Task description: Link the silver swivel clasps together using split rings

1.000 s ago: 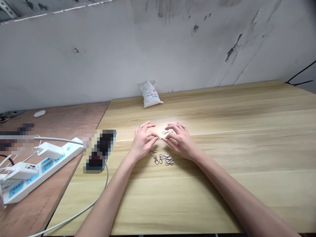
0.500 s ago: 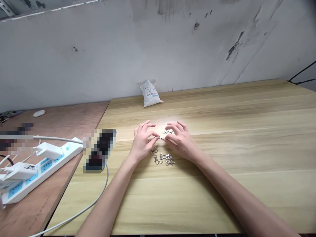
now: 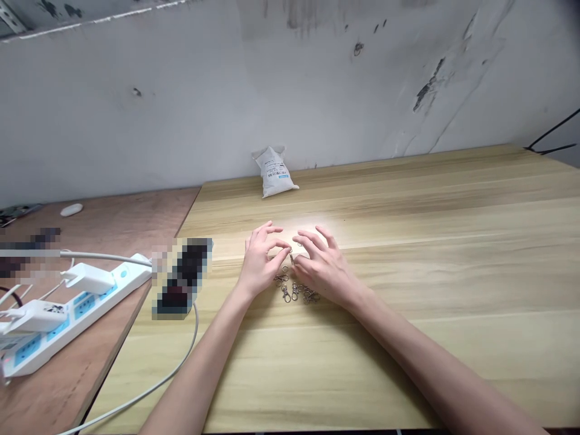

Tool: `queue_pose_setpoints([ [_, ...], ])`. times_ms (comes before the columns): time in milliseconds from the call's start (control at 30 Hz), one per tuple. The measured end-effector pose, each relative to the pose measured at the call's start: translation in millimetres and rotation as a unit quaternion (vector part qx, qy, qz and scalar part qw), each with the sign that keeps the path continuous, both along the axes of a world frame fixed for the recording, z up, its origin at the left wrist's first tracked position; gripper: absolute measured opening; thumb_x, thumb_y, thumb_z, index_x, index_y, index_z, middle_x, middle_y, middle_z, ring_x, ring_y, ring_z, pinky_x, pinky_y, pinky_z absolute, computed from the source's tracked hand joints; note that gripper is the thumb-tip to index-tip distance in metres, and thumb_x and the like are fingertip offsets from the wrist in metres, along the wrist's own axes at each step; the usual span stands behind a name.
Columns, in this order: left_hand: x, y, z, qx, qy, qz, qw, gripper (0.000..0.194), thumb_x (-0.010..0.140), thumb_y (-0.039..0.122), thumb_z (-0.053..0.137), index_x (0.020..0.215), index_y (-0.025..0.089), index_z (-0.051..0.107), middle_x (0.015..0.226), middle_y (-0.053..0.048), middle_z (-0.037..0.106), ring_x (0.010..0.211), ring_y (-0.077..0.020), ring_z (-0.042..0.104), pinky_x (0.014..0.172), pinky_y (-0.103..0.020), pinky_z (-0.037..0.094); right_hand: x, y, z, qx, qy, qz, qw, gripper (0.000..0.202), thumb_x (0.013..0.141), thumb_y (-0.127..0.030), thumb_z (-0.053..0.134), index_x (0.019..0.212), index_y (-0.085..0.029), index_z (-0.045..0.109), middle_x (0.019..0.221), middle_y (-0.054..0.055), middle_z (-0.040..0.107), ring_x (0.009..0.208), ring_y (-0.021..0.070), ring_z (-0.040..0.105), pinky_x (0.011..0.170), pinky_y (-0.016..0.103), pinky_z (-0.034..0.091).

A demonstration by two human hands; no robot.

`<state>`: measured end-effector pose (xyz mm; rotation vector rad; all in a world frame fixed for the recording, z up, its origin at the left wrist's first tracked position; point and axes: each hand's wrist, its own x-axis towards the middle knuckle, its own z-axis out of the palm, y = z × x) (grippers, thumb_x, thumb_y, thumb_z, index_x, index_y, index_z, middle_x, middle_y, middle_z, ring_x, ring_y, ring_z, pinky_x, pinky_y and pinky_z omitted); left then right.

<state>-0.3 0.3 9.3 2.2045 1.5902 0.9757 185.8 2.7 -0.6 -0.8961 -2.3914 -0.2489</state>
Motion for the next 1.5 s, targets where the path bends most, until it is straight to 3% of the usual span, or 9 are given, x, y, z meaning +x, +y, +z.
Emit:
queue_pose_setpoints([
  [167, 0.8, -0.3, 2.0, -0.004, -0.056, -0.016, 0.998, 0.007, 0.087, 0.026, 0.065, 0.087, 0.026, 0.072, 0.127, -0.004, 0.059, 0.136, -0.0255, 0.039, 0.113, -0.052, 0.032, 4.3, 2.9, -0.5, -0.026, 0.042, -0.044, 0.998, 0.023, 0.093, -0.038, 0.055, 0.087, -0.021, 0.069, 0.122, 0.014, 0.06, 0.121, 0.0285, 0.051, 0.11, 0.053, 0.031],
  [300, 3.3, -2.5, 4.2, 0.001, -0.073, -0.042, 0.996, 0.008, 0.086, 0.024, 0.066, 0.089, 0.028, 0.073, 0.127, -0.002, 0.059, 0.136, -0.0234, 0.04, 0.114, -0.049, 0.033, 4.8, 6.0, -4.5, -0.049, 0.05, -0.035, 0.997, 0.021, 0.095, -0.034, 0.052, 0.098, -0.022, 0.069, 0.123, 0.013, 0.059, 0.118, 0.027, 0.052, 0.109, 0.052, 0.032],
  [433, 3.7, -3.3, 5.0, 0.0, -0.074, -0.051, 0.996, 0.008, 0.087, 0.027, 0.066, 0.09, 0.029, 0.073, 0.128, -0.002, 0.058, 0.135, -0.0233, 0.04, 0.113, -0.048, 0.034, 6.2, 8.7, -6.8, -0.053, 0.062, -0.026, 0.996, 0.019, 0.095, -0.026, 0.051, 0.096, -0.023, 0.069, 0.12, 0.011, 0.061, 0.116, 0.0252, 0.053, 0.109, 0.051, 0.032],
  [767, -0.4, -1.5, -0.1, 0.026, 0.043, -0.069, 0.996, 0.009, 0.089, 0.026, 0.063, 0.091, 0.027, 0.071, 0.126, -0.004, 0.06, 0.133, -0.0258, 0.042, 0.109, -0.049, 0.035, 13.5, 12.1, -5.2, -0.028, 0.043, -0.023, 0.998, 0.019, 0.095, -0.023, 0.053, 0.092, -0.025, 0.071, 0.113, 0.009, 0.063, 0.116, 0.024, 0.052, 0.111, 0.051, 0.026],
  [933, 0.4, -1.8, 2.6, 0.073, 0.074, -0.056, 0.993, 0.008, 0.088, 0.026, 0.064, 0.087, 0.028, 0.072, 0.124, -0.003, 0.061, 0.133, -0.026, 0.042, 0.112, -0.053, 0.026, 11.9, 13.2, -5.5, -0.002, 0.042, -0.025, 0.999, 0.016, 0.093, -0.024, 0.056, 0.092, -0.025, 0.072, 0.11, 0.007, 0.065, 0.115, 0.0231, 0.055, 0.11, 0.051, 0.028],
  [1167, 0.7, -2.4, 6.6, 0.059, -0.002, -0.02, 0.998, 0.005, 0.086, 0.026, 0.067, 0.085, 0.028, 0.072, 0.126, -0.003, 0.061, 0.134, -0.0264, 0.041, 0.111, -0.055, 0.029, 7.8, 8.7, 3.7, 0.094, 0.061, -0.064, 0.992, 0.012, 0.092, -0.025, 0.059, 0.09, -0.024, 0.071, 0.125, 0.008, 0.064, 0.13, 0.0277, 0.047, 0.113, 0.057, 0.023],
  [1500, 6.0, -2.2, 6.7, 0.036, -0.117, 0.012, 0.992, 0.005, 0.084, 0.024, 0.069, 0.081, 0.026, 0.072, 0.124, -0.002, 0.06, 0.138, -0.0247, 0.037, 0.114, -0.055, 0.028, -5.8, -1.5, -0.1, 0.138, 0.05, -0.101, 0.984, 0.012, 0.091, -0.018, 0.058, 0.09, -0.018, 0.07, 0.132, 0.009, 0.061, 0.137, 0.0274, 0.04, 0.117, 0.058, 0.02],
])
